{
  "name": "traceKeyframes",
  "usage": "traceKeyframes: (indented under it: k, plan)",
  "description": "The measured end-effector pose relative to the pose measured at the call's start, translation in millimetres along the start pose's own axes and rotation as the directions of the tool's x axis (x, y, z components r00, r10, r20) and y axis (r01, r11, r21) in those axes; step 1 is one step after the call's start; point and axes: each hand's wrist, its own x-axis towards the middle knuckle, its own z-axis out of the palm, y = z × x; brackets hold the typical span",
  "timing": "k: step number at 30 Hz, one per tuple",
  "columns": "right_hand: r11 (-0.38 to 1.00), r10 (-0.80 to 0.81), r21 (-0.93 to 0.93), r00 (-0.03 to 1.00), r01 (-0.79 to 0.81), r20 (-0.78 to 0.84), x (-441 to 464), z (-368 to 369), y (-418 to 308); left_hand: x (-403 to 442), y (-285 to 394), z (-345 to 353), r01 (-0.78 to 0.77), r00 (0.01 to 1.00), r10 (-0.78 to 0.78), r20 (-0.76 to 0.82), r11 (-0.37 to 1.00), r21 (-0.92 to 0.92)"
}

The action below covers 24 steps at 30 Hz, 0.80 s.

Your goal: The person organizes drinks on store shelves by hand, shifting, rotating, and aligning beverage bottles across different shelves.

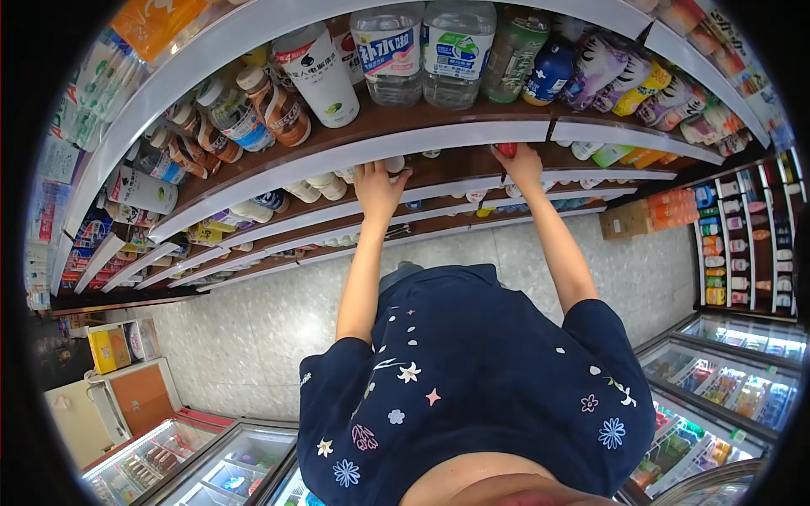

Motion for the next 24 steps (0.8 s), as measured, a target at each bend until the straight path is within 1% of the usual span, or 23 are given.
traceKeyframes:
  k: [3,5,6,8,9,11,12,14,15,16,18,19,20,21,22,23,24]
  plan:
    - [0.999,-0.002,0.049,1.0,0.001,0.024,-10.7,-11.9,-3.8,-8.6,-3.0,6.7,0.113,0.981,-0.066,0.184,0.961,-0.252]
    - [0.995,0.01,0.097,0.998,-0.016,0.056,-18.6,-17.5,-6.8,-18.0,1.4,11.5,0.223,0.953,-0.13,0.273,0.912,-0.346]
    - [0.989,-0.001,0.147,0.999,-0.006,0.047,-21.5,-18.4,-7.1,-20.6,4.5,12.5,0.277,0.935,-0.154,0.318,0.879,-0.388]
    - [0.97,-0.015,0.243,1.0,0.008,0.026,-29.6,-20.5,-5.0,-24.2,9.1,14.6,0.226,0.953,-0.134,0.271,0.912,-0.343]
    - [0.948,-0.047,0.319,0.998,0.028,0.051,-35.3,-26.5,-5.9,-25.6,11.1,17.2,0.198,0.961,-0.119,0.25,0.926,-0.32]
    - [0.884,-0.11,0.464,0.99,0.056,0.09,-47.7,-38.7,-7.0,-24.9,7.9,20.8,0.163,0.959,-0.078,0.271,0.938,-0.306]
    - [0.88,-0.088,0.473,0.993,0.041,0.077,-53.4,-42.1,-9.1,-25.5,5.2,23.7,0.145,0.958,-0.057,0.282,0.943,-0.299]
    - [0.825,-0.079,0.563,0.995,0.033,0.057,-62.2,-52.3,-11.2,-27.4,2.9,30.4,0.163,0.953,-0.062,0.297,0.931,-0.326]
    - [0.794,-0.074,0.608,0.996,0.03,0.047,-65.6,-58.8,-14.9,-26.1,4.9,29.7,0.171,0.95,-0.064,0.305,0.926,-0.337]
    - [0.732,-0.074,0.681,0.997,0.038,0.024,-68.6,-61.4,-17.2,-25.6,7.5,28.9,0.164,0.952,-0.062,0.3,0.93,-0.328]
    - [0.756,-0.106,0.654,0.991,0.03,0.077,-75.1,-64.1,-13.8,-25.1,13.6,26.3,0.147,0.956,-0.054,0.29,0.939,-0.311]
    - [0.768,-0.122,0.64,0.987,0.029,0.102,-77.6,-66.4,-12.9,-25.0,17.0,24.7,0.169,0.944,-0.057,0.325,0.929,-0.329]
    - [0.811,-0.125,0.585,0.976,-0.003,0.179,-81.3,-70.4,-10.6,-25.3,20.4,22.9,0.193,0.931,-0.06,0.359,0.919,-0.345]
    - [0.813,-0.144,0.582,0.962,-0.02,0.234,-85.0,-71.4,-8.5,-24.2,24.7,22.0,0.219,0.917,-0.065,0.394,0.907,-0.359]
    - [0.816,-0.163,0.577,0.942,-0.037,0.292,-89.2,-71.9,-6.2,-22.6,31.2,22.2,0.186,0.924,-0.019,0.382,0.894,-0.407]
    - [0.819,-0.184,0.571,0.919,-0.054,0.35,-94.2,-72.0,-4.5,-22.0,37.7,24.8,0.184,0.922,-0.007,0.386,0.887,-0.423]
    - [0.796,-0.236,0.605,0.923,0.005,0.303,-99.1,-70.5,-5.5,-18.4,45.1,29.3,0.183,0.921,0.003,0.389,0.879,-0.44]
